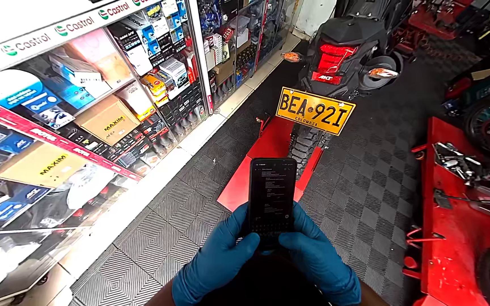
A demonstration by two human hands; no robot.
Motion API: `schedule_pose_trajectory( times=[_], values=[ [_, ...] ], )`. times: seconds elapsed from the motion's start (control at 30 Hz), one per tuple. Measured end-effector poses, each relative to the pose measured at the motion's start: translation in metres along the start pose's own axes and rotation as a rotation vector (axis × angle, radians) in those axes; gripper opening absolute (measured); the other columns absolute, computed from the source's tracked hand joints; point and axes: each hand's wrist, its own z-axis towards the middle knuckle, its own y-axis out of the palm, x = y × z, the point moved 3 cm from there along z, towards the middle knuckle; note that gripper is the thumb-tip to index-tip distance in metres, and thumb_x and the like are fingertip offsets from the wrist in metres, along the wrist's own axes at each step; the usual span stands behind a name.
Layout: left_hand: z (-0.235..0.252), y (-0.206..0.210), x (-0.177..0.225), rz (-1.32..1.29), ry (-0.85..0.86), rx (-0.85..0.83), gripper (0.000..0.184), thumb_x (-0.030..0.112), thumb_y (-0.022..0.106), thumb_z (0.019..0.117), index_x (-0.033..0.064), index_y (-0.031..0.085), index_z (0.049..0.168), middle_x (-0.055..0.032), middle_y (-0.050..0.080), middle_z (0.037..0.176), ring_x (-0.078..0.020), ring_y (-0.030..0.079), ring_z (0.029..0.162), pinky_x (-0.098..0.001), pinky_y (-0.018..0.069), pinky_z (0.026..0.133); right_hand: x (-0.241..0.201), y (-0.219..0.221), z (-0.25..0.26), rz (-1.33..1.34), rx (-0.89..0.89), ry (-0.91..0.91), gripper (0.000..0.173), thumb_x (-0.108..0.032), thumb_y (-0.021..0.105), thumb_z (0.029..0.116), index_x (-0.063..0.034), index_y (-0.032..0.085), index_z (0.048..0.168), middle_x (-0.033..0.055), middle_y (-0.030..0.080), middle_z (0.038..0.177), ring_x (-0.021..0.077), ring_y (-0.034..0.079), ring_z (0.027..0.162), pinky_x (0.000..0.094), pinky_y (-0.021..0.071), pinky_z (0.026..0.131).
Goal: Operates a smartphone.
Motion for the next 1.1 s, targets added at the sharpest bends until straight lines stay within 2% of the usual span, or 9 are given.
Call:
schedule_pose_trajectory(
  times=[0.1, 0.33, 0.53, 0.7, 0.93, 1.1],
  values=[
    [-0.0014, -0.0007, -0.0002, -0.033, -0.006, -0.021, 0.044, 0.007, 0.053, 0.101, 0.009, 0.05, 0.145, -0.0107, 0.069, 0.122, -0.0219, 0.07, 0.107, -0.0395, 0.0601, 0.092, -0.0008, -0.0002, -0.0004, -0.033, 0.003, 0.009, 0.04, 0.002, 0.045, 0.095, -0.0049, 0.052, 0.134, 0.0152, 0.067, 0.116, 0.0244, 0.07, 0.102, 0.0427, 0.0602, 0.086],
    [0.0007, 0.0024, 0.0012, -0.019, -0.008, 0.011, 0.044, 0.004, 0.054, 0.1, 0.0079, 0.051, 0.143, -0.0102, 0.07, 0.12, -0.0216, 0.071, 0.105, -0.0391, 0.0608, 0.091, 0.0001, -0.0015, -0.0009, -0.035, -0.003, -0.005, 0.039, 0.003, 0.045, 0.0958, -0.0037, 0.053, 0.134, 0.0161, 0.067, 0.115, 0.025, 0.07, 0.101, 0.0429, 0.0602, 0.087],
    [0.0021, 0.0035, 0.0012, -0.006, 0.006, 0.014, 0.045, 0.005, 0.057, 0.0997, 0.0075, 0.05, 0.144, -0.0093, 0.07, 0.12, -0.0204, 0.07, 0.106, -0.0373, 0.06, 0.093, -0.0018, 0.003, 0.0003, -0.019, 0.005, -0.002, 0.037, -0.001, 0.057, 0.0987, -0.0044, 0.05, 0.135, 0.0172, 0.068, 0.114, 0.0261, 0.071, 0.101, 0.0427, 0.0605, 0.087],
    [0.003, 0.0049, 0.0028, 0.033, 0.006, 0.002, 0.047, 0.005, 0.058, 0.0986, 0.0067, 0.05, 0.144, -0.0077, 0.07, 0.121, -0.0187, 0.069, 0.11, -0.0368, 0.0585, 0.096, -0.0026, 0.0079, 0.0029, -0.018, 0.115, 0.026, 0.035, -0.003, 0.066, 0.0956, -0.0042, 0.055, 0.129, 0.0163, 0.071, 0.107, 0.0237, 0.072, 0.093, 0.0386, 0.0622, 0.081],
    [0.003, 0.0017, 0.0047, 0.013, -0.013, 0.005, 0.044, 0.007, 0.056, 0.1001, 0.0081, 0.051, 0.144, -0.0082, 0.07, 0.12, -0.0192, 0.07, 0.107, -0.0368, 0.0594, 0.094, -0.0049, 0.0062, 0.0025, -0.064, -0.005, 0.016, 0.05, 0.006, 0.064, 0.0889, -0.0062, 0.048, 0.135, 0.0134, 0.07, 0.112, 0.0227, 0.071, 0.1, 0.0388, 0.0606, 0.086],
    [0.0031, 0.001, 0.0055, 0.002, -0.027, 0.022, 0.043, 0.008, 0.058, 0.0995, 0.0084, 0.052, 0.142, -0.0079, 0.07, 0.12, -0.019, 0.07, 0.107, -0.0368, 0.0594, 0.094, -0.0056, 0.0074, 0.0027, -0.073, 0.007, 0.036, 0.05, 0.008, 0.062, 0.0881, -0.0064, 0.049, 0.134, 0.0133, 0.07, 0.113, 0.0232, 0.071, 0.101, 0.0397, 0.0608, 0.086]
  ],
)
